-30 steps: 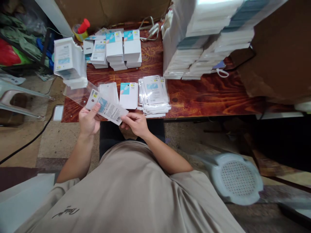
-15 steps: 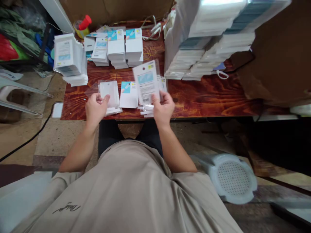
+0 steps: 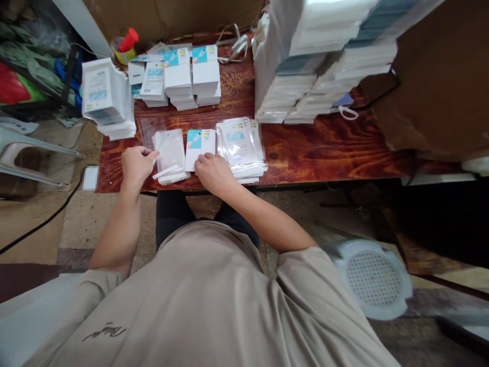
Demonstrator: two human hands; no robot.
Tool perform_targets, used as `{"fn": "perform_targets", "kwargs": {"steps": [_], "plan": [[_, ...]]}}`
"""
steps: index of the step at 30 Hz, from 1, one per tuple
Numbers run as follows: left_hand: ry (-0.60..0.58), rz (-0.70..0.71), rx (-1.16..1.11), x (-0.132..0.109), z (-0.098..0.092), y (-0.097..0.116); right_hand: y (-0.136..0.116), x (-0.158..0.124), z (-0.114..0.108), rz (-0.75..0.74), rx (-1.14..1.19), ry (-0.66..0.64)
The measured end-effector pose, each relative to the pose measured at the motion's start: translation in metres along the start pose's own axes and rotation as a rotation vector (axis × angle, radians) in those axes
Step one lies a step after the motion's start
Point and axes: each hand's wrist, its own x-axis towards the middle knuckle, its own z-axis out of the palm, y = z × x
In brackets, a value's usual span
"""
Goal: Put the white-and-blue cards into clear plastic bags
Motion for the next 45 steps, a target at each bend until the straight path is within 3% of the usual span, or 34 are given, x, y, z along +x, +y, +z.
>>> {"fn": "perform_targets", "kwargs": {"steps": [3, 5, 9, 12, 15, 17, 19, 21, 23, 27, 32, 35, 45], "plan": [[0.092, 0.106, -0.132, -0.005, -0.003, -0.002, -0.004, -0.003, -0.008, -0.046, -0.103, -0.093], [0.163, 0.138, -0.363, -0.007, 0.0, -0.001, -0.005, -0.008, -0.009, -0.075, -0.152, -0.103], [0.159, 0.006, -0.909, -0.008, 0.011, 0.008, -0.005, -0.016, -0.004, -0.118, -0.206, -0.085], [0.132, -0.095, -1.096, -0.006, 0.014, 0.016, -0.003, -0.019, 0.001, -0.129, -0.191, -0.056], [0.135, -0.155, -1.151, -0.006, 0.013, 0.021, 0.004, -0.026, 0.007, -0.14, -0.091, -0.016], [0.149, -0.169, -1.174, -0.008, 0.013, 0.021, 0.009, -0.032, 0.009, -0.113, 0.045, 0.099], [0.161, -0.168, -1.205, -0.01, 0.015, 0.021, 0.012, -0.039, 0.007, 0.015, 0.245, 0.347], [0.158, -0.162, -1.227, -0.013, 0.017, 0.022, 0.012, -0.045, 0.001, 0.251, 0.505, 0.652], [0.136, -0.156, -1.233, -0.018, 0.019, 0.024, 0.009, -0.048, -0.005, 0.448, 0.809, 0.828], [0.091, -0.108, -1.235, -0.033, 0.019, 0.035, 0.003, -0.043, -0.005, 0.541, 1.313, 0.734], [0.007, -0.068, -1.302, -0.049, 0.021, 0.046, 0.004, -0.037, 0.014, 0.611, 1.542, 0.675], [-0.061, -0.067, -1.377, -0.051, 0.024, 0.046, 0.008, -0.038, 0.02, 0.63, 1.546, 0.671], [-0.105, -0.128, -1.288, -0.059, 0.021, 0.045, 0.021, -0.024, 0.016, 0.69, 1.322, 0.888]]}}
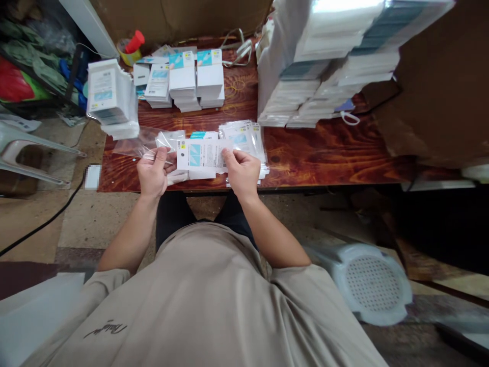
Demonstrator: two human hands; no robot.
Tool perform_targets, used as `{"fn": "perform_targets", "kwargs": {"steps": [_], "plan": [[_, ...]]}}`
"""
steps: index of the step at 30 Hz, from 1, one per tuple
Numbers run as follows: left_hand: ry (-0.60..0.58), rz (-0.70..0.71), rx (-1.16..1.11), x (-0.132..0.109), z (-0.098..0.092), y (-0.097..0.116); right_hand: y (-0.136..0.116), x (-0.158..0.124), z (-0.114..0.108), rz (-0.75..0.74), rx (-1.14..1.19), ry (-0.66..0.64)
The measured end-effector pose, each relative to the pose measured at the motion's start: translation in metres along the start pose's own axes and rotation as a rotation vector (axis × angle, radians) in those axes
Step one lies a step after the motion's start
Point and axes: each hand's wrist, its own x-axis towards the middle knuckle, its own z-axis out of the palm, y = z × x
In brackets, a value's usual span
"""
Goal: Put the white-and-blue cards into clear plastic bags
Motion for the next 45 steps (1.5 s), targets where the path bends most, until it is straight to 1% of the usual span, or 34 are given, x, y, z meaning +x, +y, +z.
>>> {"fn": "perform_targets", "kwargs": {"steps": [3, 6, 10, 11, 15, 17, 19, 23, 25, 28, 31, 33, 36, 38, 40, 42, 43, 45], "plan": [[-0.029, -0.025, 0.008, -0.004, 0.0, 0.001, 0.002, -0.001, 0.012, 0.014, 0.027, 0.036], [-0.054, -0.034, -0.024, -0.005, -0.003, 0.002, 0.009, -0.005, 0.023, 0.01, 0.059, 0.047], [-0.099, -0.063, -0.062, -0.004, -0.013, 0.008, 0.016, -0.011, 0.027, 0.1, 0.124, 0.015], [-0.117, -0.077, -0.066, -0.004, -0.016, 0.01, 0.016, -0.012, 0.027, 0.083, 0.123, 0.02], [-0.175, -0.143, -0.043, -0.007, -0.024, 0.017, 0.005, -0.02, 0.025, -0.092, 0.062, 0.072], [-0.182, -0.151, -0.036, -0.009, -0.024, 0.018, 0.0, -0.027, 0.027, -0.107, 0.048, 0.076], [-0.169, -0.135, -0.045, -0.011, -0.023, 0.016, 0.0, -0.035, 0.031, -0.052, 0.087, 0.045], [-0.107, -0.079, -0.086, -0.013, -0.02, 0.01, 0.009, -0.042, 0.036, 0.078, 0.204, -0.028], [-0.085, -0.065, -0.113, -0.015, -0.017, 0.007, 0.012, -0.042, 0.039, 0.139, 0.23, -0.025], [-0.093, -0.083, -0.138, -0.022, -0.008, 0.002, 0.011, -0.045, 0.049, 0.237, 0.27, 0.007], [-0.115, -0.107, -0.166, -0.031, 0.005, -0.001, 0.008, -0.049, 0.06, 0.26, 0.296, 0.021], [-0.117, -0.096, -0.175, -0.033, 0.008, 0.002, 0.008, -0.048, 0.061, 0.252, 0.292, -0.052], [-0.147, -0.121, -0.13, -0.031, 0.001, 0.011, 0.014, -0.042, 0.05, 0.215, 0.279, -0.269], [-0.212, -0.175, -0.071, -0.029, -0.008, 0.016, 0.018, -0.037, 0.041, 0.162, 0.277, -0.361], [-0.308, -0.238, -0.003, -0.031, -0.015, 0.018, 0.02, -0.032, 0.036, 0.076, 0.272, -0.385], [-0.408, -0.305, 0.047, -0.034, -0.018, 0.018, 0.018, -0.029, 0.035, 0.007, 0.284, -0.415], [-0.446, -0.333, 0.06, -0.035, -0.019, 0.017, 0.016, -0.028, 0.035, -0.001, 0.302, -0.442], [-0.488, -0.344, 0.065, -0.038, -0.018, 0.015, 0.012, -0.028, 0.036, 0.052, 0.331, -0.528]]}}
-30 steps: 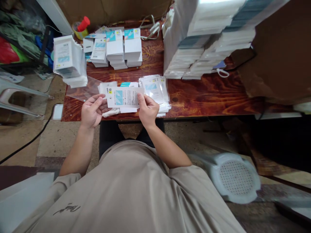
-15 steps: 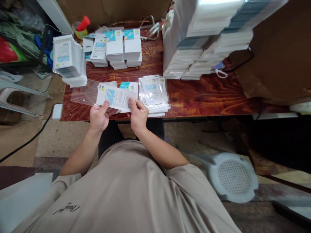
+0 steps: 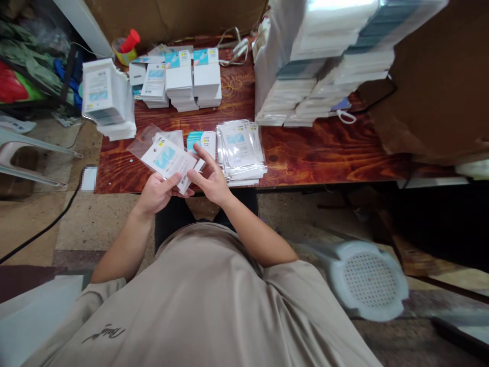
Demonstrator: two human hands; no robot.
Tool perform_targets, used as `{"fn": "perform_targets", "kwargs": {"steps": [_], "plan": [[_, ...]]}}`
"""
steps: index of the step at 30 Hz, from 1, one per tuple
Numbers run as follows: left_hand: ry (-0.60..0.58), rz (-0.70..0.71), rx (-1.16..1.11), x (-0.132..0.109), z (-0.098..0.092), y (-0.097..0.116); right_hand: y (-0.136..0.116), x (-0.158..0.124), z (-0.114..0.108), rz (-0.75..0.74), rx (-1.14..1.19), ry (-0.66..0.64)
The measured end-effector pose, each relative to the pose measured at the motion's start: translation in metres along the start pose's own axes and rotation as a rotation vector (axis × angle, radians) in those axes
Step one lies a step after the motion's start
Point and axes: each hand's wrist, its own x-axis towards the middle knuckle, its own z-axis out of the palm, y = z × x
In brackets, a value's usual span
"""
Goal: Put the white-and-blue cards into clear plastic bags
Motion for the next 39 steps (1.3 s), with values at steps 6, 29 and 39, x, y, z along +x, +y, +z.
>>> {"fn": "perform_targets", "kwargs": {"steps": [6, 29, 39], "plan": [[0.063, 0.174, 0.151, -0.003, 0.007, -0.001, -0.011, -0.01, 0.012, 0.183, 0.031, 0.108], [0.687, -0.014, 1.149, 0.089, -0.078, 0.018, -0.025, 0.015, -0.048, -0.385, -1.431, -0.247], [0.697, 0.352, 0.999, 0.062, -0.07, 0.025, -0.045, 0.01, -0.014, -0.29, -1.747, -0.733]]}}
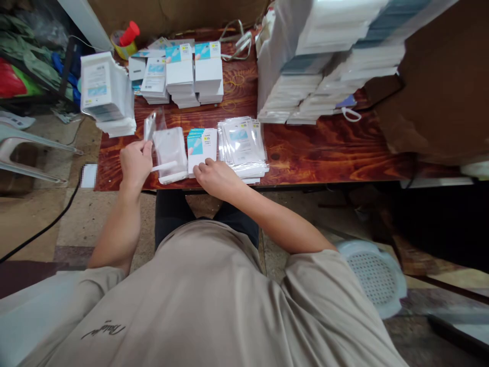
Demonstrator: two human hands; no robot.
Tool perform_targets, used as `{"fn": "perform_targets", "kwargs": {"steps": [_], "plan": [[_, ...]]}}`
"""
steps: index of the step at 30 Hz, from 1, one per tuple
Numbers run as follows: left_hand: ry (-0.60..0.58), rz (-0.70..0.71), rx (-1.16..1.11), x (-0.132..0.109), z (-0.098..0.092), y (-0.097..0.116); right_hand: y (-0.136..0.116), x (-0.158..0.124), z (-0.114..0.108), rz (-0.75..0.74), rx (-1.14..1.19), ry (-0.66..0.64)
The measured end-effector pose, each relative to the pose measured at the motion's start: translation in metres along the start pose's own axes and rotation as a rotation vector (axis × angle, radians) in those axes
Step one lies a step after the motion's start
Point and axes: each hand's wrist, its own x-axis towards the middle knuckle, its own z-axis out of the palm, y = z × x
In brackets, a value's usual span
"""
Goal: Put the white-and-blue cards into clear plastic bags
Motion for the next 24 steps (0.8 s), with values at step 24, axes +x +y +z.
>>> {"fn": "perform_targets", "kwargs": {"steps": [24], "plan": [[0.087, -0.291, -0.872, -0.02, 0.025, 0.044, -0.014, -0.047, 0.017, 0.71, 1.519, 0.925]]}}
